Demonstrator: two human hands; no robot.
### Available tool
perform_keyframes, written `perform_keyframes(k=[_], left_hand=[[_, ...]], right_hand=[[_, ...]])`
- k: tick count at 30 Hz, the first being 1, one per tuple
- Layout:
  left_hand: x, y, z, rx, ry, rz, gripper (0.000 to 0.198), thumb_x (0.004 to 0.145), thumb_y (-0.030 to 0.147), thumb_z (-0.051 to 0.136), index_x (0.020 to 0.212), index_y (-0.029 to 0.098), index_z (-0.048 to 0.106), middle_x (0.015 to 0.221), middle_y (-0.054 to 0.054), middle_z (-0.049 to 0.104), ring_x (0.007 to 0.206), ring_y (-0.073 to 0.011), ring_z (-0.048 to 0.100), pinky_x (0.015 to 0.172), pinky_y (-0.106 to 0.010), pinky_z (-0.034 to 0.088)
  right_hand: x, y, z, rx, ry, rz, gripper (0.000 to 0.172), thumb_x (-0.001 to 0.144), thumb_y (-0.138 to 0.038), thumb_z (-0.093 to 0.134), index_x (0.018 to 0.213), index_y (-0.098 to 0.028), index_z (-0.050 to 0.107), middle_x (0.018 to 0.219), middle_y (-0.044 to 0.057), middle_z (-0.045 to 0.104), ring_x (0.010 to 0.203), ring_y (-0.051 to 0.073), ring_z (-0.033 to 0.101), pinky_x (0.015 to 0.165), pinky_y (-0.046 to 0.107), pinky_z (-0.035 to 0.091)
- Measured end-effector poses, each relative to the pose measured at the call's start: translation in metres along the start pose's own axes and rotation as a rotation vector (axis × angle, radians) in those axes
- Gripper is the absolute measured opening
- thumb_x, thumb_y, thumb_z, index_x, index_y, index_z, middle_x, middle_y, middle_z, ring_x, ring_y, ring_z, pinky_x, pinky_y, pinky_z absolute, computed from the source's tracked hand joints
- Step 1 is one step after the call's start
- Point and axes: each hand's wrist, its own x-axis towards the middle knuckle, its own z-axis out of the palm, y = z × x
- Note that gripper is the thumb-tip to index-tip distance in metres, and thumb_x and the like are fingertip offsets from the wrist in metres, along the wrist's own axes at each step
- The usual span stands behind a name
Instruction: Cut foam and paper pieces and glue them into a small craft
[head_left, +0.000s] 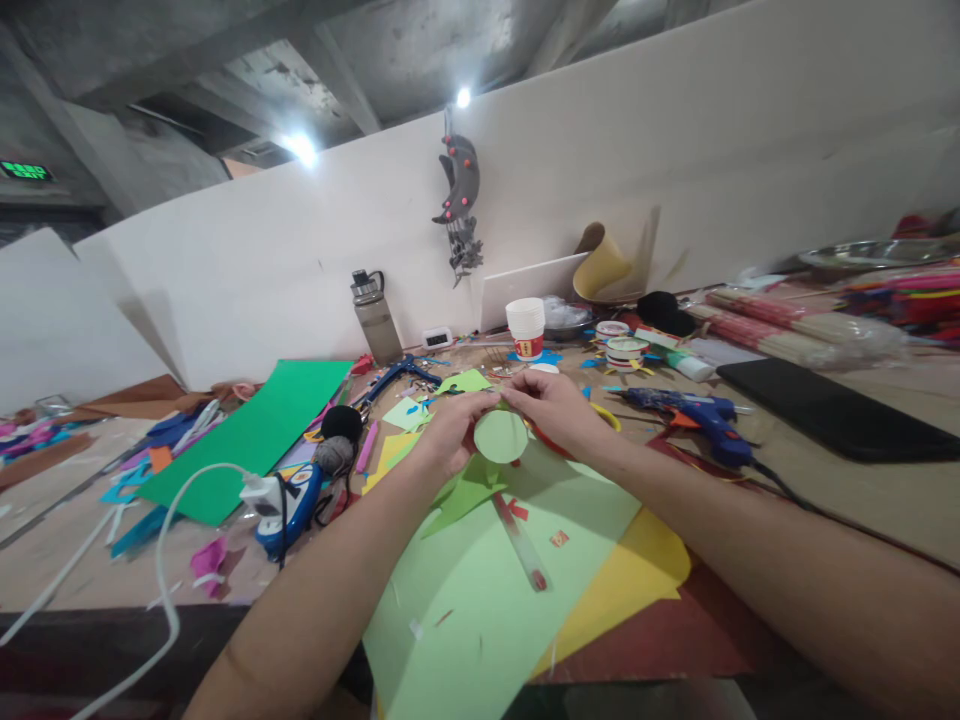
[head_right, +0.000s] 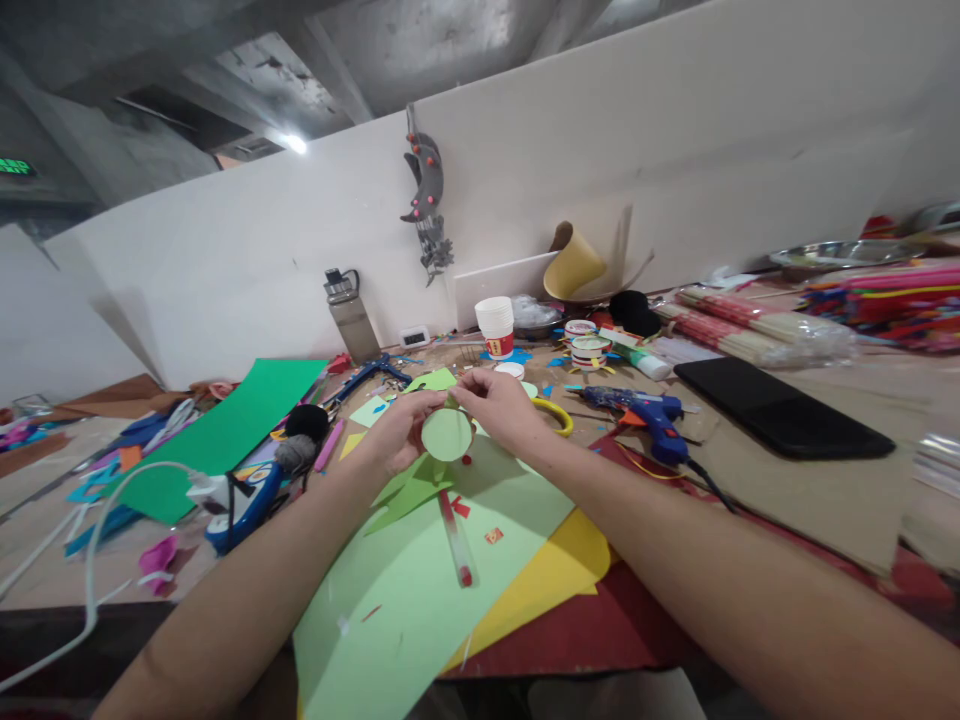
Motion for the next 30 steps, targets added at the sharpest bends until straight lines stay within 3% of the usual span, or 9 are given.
perform_keyframes(k=[4, 9, 13, 18, 21, 25, 27, 30], left_hand=[[0.005, -0.001, -0.002, -0.025, 0.090, 0.018, 0.008, 0.062, 0.014, 0.067, 0.065, 0.013, 0.061, 0.063, -0.005, 0.064, 0.054, -0.0152, 0.060, 0.054, -0.028, 0.050], [0.016, 0.006, -0.019, -0.099, 0.259, -0.007, 0.006, 0.064, 0.013, 0.065, 0.066, 0.014, 0.060, 0.059, -0.003, 0.063, 0.050, -0.0140, 0.058, 0.051, -0.027, 0.050], [0.026, 0.008, -0.032, -0.100, 0.350, 0.020, 0.006, 0.065, 0.014, 0.064, 0.067, 0.014, 0.059, 0.056, 0.000, 0.059, 0.046, -0.0118, 0.054, 0.047, -0.024, 0.048], [0.032, 0.013, -0.043, -0.102, 0.384, 0.054, 0.004, 0.066, 0.014, 0.062, 0.068, 0.013, 0.059, 0.058, -0.002, 0.061, 0.049, -0.0134, 0.058, 0.050, -0.025, 0.050], [0.032, 0.021, -0.051, -0.126, 0.422, 0.087, 0.005, 0.065, 0.014, 0.062, 0.069, 0.013, 0.060, 0.063, -0.004, 0.065, 0.051, -0.0151, 0.061, 0.052, -0.026, 0.051], [0.032, 0.030, -0.061, -0.168, 0.430, 0.098, 0.004, 0.066, 0.014, 0.062, 0.070, 0.014, 0.060, 0.063, -0.005, 0.066, 0.054, -0.0159, 0.064, 0.053, -0.026, 0.052], [0.033, 0.031, -0.064, -0.169, 0.426, 0.088, 0.004, 0.067, 0.015, 0.062, 0.070, 0.014, 0.060, 0.063, -0.005, 0.066, 0.055, -0.0161, 0.064, 0.054, -0.026, 0.053], [0.036, 0.026, -0.064, -0.157, 0.423, 0.067, 0.005, 0.067, 0.014, 0.063, 0.070, 0.015, 0.059, 0.060, -0.004, 0.064, 0.056, -0.0167, 0.065, 0.056, -0.026, 0.054]], right_hand=[[0.002, 0.000, -0.001, 0.059, -0.009, -0.006, 0.025, 0.079, -0.044, 0.058, 0.072, -0.020, 0.056, 0.062, -0.004, 0.051, 0.056, 0.012, 0.045, 0.052, 0.026, 0.036], [0.009, -0.003, -0.023, 0.125, 0.135, 0.020, 0.022, 0.082, -0.042, 0.057, 0.079, -0.020, 0.056, 0.063, -0.004, 0.051, 0.054, 0.011, 0.044, 0.049, 0.025, 0.035], [0.010, -0.009, -0.037, -0.082, 0.250, -0.080, 0.021, 0.084, -0.039, 0.055, 0.076, -0.019, 0.058, 0.061, -0.002, 0.053, 0.054, 0.012, 0.045, 0.053, 0.026, 0.036], [0.007, -0.011, -0.038, -0.317, 0.277, -0.173, 0.018, 0.085, -0.032, 0.055, 0.079, -0.018, 0.063, 0.065, 0.001, 0.061, 0.058, 0.014, 0.049, 0.057, 0.027, 0.037], [0.005, -0.006, -0.034, -0.404, 0.182, -0.223, 0.016, 0.086, -0.029, 0.055, 0.083, -0.017, 0.066, 0.070, 0.002, 0.065, 0.061, 0.015, 0.053, 0.059, 0.027, 0.039], [0.007, 0.013, -0.026, -0.554, -0.114, -0.408, 0.019, 0.088, -0.020, 0.054, 0.095, -0.019, 0.071, 0.092, 0.009, 0.068, 0.083, 0.020, 0.060, 0.075, 0.032, 0.046], [0.007, 0.025, -0.021, -0.622, -0.233, -0.506, 0.026, 0.087, -0.011, 0.051, 0.099, -0.019, 0.072, 0.101, 0.012, 0.067, 0.096, 0.023, 0.058, 0.084, 0.037, 0.046], [0.007, 0.039, -0.015, -0.741, -0.350, -0.557, 0.039, 0.083, -0.002, 0.049, 0.109, -0.020, 0.072, 0.102, 0.013, 0.063, 0.097, 0.025, 0.055, 0.082, 0.038, 0.046]])
